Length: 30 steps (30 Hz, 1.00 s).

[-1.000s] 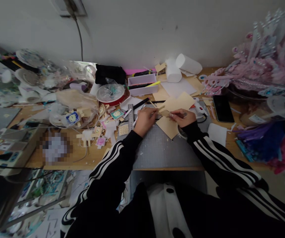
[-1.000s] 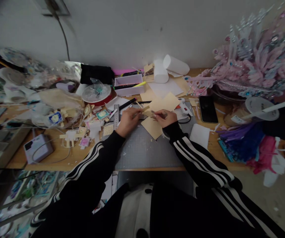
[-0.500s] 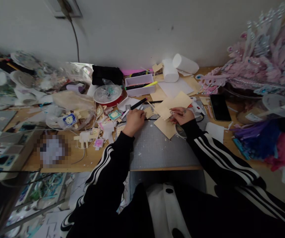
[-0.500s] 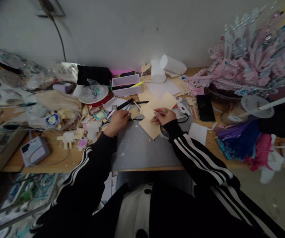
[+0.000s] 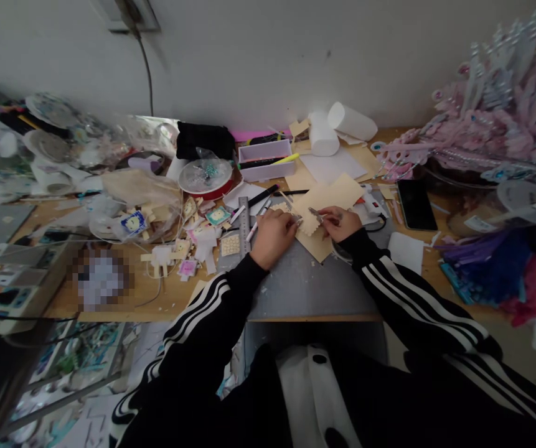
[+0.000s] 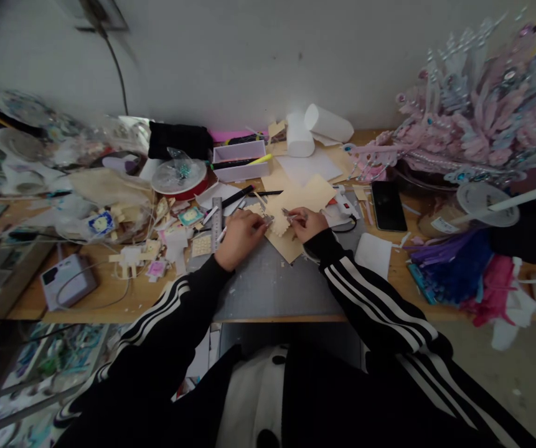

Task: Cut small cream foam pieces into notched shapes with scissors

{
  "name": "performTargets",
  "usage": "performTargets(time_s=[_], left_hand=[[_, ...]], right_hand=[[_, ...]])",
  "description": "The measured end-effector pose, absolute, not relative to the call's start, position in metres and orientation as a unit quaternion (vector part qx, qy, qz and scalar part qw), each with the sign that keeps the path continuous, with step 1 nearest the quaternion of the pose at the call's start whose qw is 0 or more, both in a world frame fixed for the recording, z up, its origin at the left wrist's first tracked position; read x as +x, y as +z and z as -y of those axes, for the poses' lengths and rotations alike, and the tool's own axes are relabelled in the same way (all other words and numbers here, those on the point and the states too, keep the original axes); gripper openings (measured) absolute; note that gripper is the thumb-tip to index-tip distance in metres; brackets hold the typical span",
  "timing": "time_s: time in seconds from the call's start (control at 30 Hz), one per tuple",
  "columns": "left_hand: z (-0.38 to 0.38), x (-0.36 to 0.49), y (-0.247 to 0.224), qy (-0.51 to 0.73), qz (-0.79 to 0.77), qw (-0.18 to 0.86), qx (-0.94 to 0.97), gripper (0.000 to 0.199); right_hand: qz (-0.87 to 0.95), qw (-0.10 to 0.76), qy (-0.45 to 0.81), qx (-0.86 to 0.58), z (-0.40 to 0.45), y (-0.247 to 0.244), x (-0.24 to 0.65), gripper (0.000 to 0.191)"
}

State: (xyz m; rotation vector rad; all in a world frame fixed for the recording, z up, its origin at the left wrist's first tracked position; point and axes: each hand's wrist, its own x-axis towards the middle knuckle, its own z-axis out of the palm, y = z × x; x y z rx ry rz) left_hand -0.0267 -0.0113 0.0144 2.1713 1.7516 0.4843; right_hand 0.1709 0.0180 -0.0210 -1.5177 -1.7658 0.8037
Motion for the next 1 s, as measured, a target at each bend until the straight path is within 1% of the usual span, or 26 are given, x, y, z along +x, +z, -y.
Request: performTargets(time_s=[0.13,0.33,0.47,0.63,0.7,0.77,0.83,0.9,0.97,1.0], left_hand=[[0.011,-0.026,0.016,0.144,-0.609,0.156,0.764,0.022],[0.013,-0.024,0.018,0.106,-0.578,0.173,0.790,0.025],[0.012,-0.026,0.015,0.105,-0.598,0.163,0.777,0.031],[0.013,-0.022,0.020,0.062,-0.604,0.174,0.775,0.044],[0.019,-0.024,0.029,0.040,-0.598,0.177,0.781,0.043],[0.029,-0.037,0.043,0.040,-0.627,0.169,0.760,0.040],[0.040,-0.062,0.054,0.068,-0.698,0.137,0.699,0.034],[0.050,-0.095,0.058,0.117,-0.764,0.059,0.632,0.029],[0.055,-0.129,0.053,0.139,-0.813,-0.009,0.565,0.035],[0.056,-0.143,0.048,0.141,-0.828,-0.016,0.542,0.037]], right_hand=[[0.702,0.281,0.228,-0.613,-0.020,-0.017,0.171,0.023],[0.700,0.223,0.191,-0.651,-0.020,-0.012,0.175,0.025],[0.693,0.221,0.176,-0.664,-0.019,-0.006,0.175,0.024],[0.681,0.201,0.185,-0.679,-0.015,0.006,0.170,0.015],[0.679,0.203,0.186,-0.680,-0.014,0.009,0.169,0.012],[0.675,0.210,0.191,-0.681,-0.014,0.010,0.169,0.013],[0.670,0.212,0.197,-0.683,-0.014,0.009,0.169,0.014],[0.673,0.213,0.198,-0.680,-0.014,0.008,0.169,0.014],[0.680,0.215,0.192,-0.674,-0.014,0.006,0.168,0.015],[0.683,0.215,0.189,-0.672,-0.014,0.005,0.168,0.015]])
